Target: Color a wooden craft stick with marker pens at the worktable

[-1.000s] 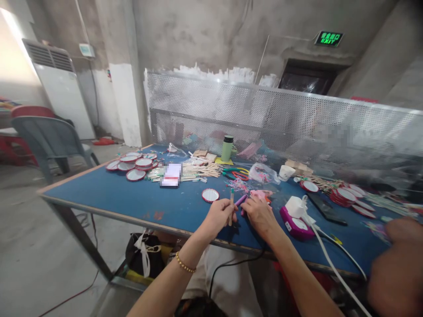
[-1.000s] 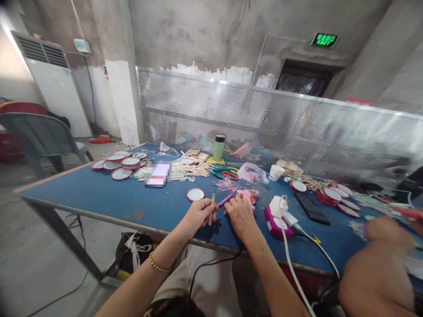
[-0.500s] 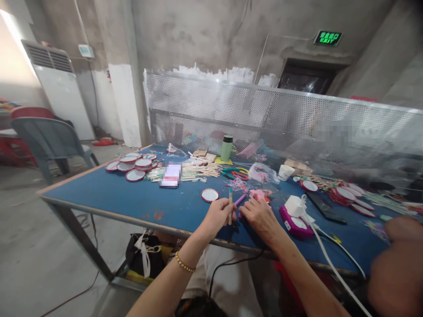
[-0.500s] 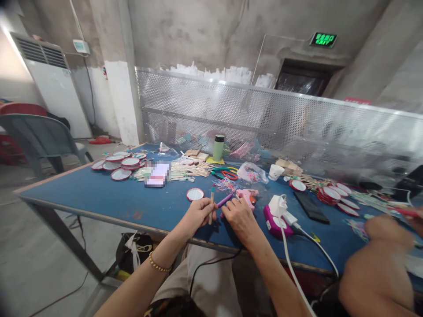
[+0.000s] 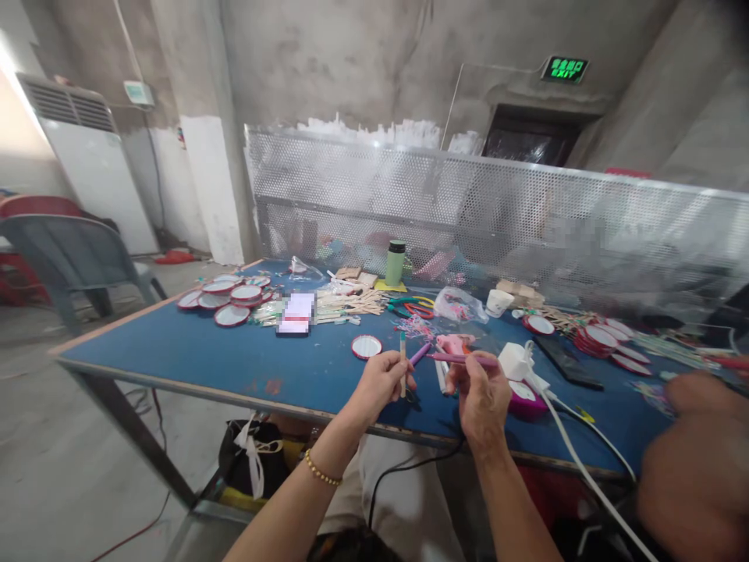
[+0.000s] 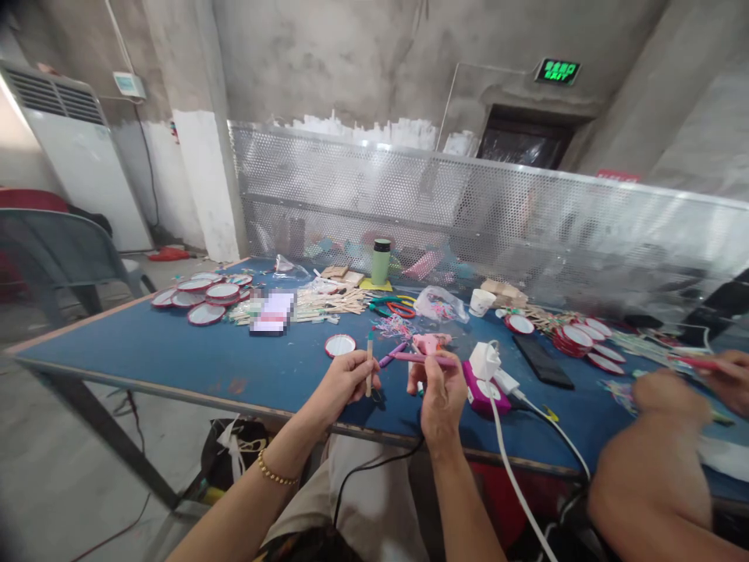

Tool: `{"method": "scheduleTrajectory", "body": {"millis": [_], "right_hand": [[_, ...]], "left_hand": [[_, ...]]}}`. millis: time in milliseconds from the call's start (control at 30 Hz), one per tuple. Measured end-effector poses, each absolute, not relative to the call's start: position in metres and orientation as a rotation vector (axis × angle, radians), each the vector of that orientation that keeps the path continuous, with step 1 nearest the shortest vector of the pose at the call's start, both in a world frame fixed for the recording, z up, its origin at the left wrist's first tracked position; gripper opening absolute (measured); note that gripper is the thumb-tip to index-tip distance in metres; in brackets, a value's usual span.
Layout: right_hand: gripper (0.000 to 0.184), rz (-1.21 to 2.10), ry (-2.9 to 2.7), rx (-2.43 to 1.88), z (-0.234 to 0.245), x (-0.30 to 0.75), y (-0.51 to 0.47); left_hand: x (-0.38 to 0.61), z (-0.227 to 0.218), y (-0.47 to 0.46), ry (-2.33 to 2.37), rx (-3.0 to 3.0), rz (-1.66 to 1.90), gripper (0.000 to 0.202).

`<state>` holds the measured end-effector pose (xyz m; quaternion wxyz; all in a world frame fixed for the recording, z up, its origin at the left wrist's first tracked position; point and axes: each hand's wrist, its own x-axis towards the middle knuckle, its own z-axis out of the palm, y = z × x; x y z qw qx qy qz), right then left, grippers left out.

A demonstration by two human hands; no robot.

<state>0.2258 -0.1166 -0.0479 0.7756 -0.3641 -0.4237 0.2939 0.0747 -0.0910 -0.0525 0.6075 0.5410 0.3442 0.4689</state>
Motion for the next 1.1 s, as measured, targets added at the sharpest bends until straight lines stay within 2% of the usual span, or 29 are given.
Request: {"method": "scheduleTrajectory", "body": {"millis": [300, 600, 867, 1100], "right_hand": [[0.031, 0.875, -0.850, -0.704, -0.042, 0.215, -0.114], [0.023, 0.553, -1.009, -0.834, -0.051, 0.202, -0.112], [0.023, 0.523, -0.979, -0.747, -0.047, 0.198, -0.109], [0.014, 0.350, -1.086, -0.929, -0.052, 0.196, -0.119]], "left_hand": [[0.077, -0.051, -0.092, 0.801, 1.322, 1.022, 0.026], [0.075, -0.052, -0.092, 0.755, 1.364, 0.939, 0.025], [0.076, -0.055, -0.090, 0.717, 1.395, 0.910, 0.030], [0.076, -0.055, -0.089, 0.731, 1.446, 0.854, 0.039]]}}
